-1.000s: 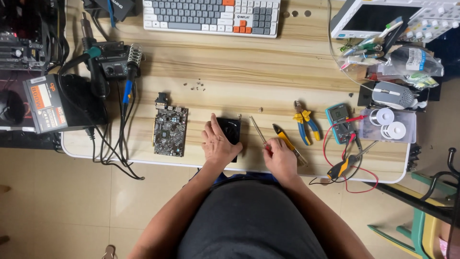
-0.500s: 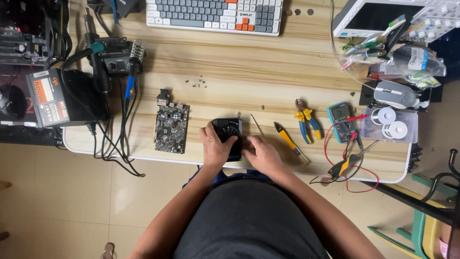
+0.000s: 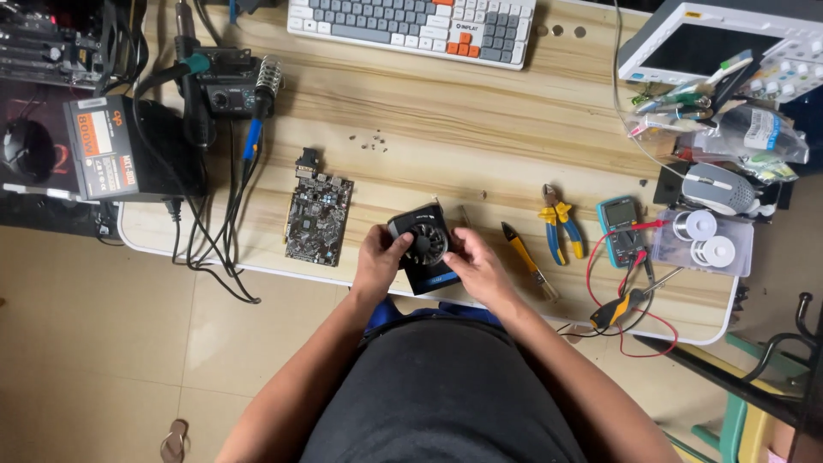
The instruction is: Disassembling a GPU fan housing and cleaning the fan blades using a brush and screwdriver.
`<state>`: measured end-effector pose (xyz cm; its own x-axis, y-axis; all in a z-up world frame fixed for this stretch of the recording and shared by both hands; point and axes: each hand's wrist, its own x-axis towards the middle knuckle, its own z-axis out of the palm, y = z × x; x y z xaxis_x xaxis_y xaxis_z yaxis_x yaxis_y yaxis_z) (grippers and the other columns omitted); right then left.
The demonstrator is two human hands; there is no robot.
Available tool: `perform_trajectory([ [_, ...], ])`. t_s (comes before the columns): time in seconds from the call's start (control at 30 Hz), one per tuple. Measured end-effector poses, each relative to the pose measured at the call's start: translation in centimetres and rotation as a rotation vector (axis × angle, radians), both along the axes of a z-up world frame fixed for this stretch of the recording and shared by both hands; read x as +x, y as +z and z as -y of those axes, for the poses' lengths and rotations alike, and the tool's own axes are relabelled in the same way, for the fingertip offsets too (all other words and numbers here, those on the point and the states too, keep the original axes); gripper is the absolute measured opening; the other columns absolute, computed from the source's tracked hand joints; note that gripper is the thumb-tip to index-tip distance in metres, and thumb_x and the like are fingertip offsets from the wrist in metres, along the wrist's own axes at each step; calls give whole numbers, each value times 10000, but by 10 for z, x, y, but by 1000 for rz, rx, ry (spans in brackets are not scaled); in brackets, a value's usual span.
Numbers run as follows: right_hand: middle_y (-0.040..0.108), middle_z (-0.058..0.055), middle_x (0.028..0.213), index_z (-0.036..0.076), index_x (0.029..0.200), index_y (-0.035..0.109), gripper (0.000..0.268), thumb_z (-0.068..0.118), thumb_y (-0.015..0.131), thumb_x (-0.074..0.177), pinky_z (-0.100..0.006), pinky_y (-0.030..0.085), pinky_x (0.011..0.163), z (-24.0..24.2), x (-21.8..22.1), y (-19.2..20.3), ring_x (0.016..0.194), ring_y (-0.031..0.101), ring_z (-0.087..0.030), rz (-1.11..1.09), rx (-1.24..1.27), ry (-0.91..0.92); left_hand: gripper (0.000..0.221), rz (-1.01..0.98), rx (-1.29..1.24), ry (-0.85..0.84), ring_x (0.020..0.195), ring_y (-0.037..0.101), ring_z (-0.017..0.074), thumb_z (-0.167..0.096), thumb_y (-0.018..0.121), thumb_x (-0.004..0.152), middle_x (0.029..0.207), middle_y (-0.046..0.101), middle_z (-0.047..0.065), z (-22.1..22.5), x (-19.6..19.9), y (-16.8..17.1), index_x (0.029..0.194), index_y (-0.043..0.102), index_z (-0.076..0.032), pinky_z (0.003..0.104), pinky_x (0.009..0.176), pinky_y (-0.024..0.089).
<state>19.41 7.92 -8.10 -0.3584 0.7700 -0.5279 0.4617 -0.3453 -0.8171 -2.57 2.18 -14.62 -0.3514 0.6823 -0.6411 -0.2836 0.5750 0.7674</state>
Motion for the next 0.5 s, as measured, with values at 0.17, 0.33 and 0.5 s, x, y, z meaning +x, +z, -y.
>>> perform_trajectory([
  [0.17, 770, -152, 1310, 55, 1590, 571, 594, 112, 755, 1028, -434, 581, 1093, -2, 1, -3, 1211, 681, -204, -328, 4, -117, 440, 181, 106, 140, 908, 699, 250, -265, 895, 977, 985, 686, 130, -12, 5, 83, 1198, 648, 24, 457, 762, 688],
  [0.33, 786, -133, 1273, 60, 1537, 641, 533, 55, 759, 1017, -403, 595, 1082, -9, -8, 38, 1189, 710, -190, -424, -33, -191, 390, 231, 175, 130, 829, 695, 205, -275, 910, 963, 882, 670, 89, -16, -2, 118, 1083, 682, 18, 404, 741, 686],
  [0.5, 778, -116, 1258, 50, 1485, 680, 470, 49, 742, 1019, -363, 599, 1053, -10, -12, 59, 1166, 696, -165, -469, -31, -236, 362, 246, 224, 130, 770, 690, 163, -276, 911, 946, 827, 656, 56, -16, -5, 132, 1052, 701, -1, 322, 675, 656],
])
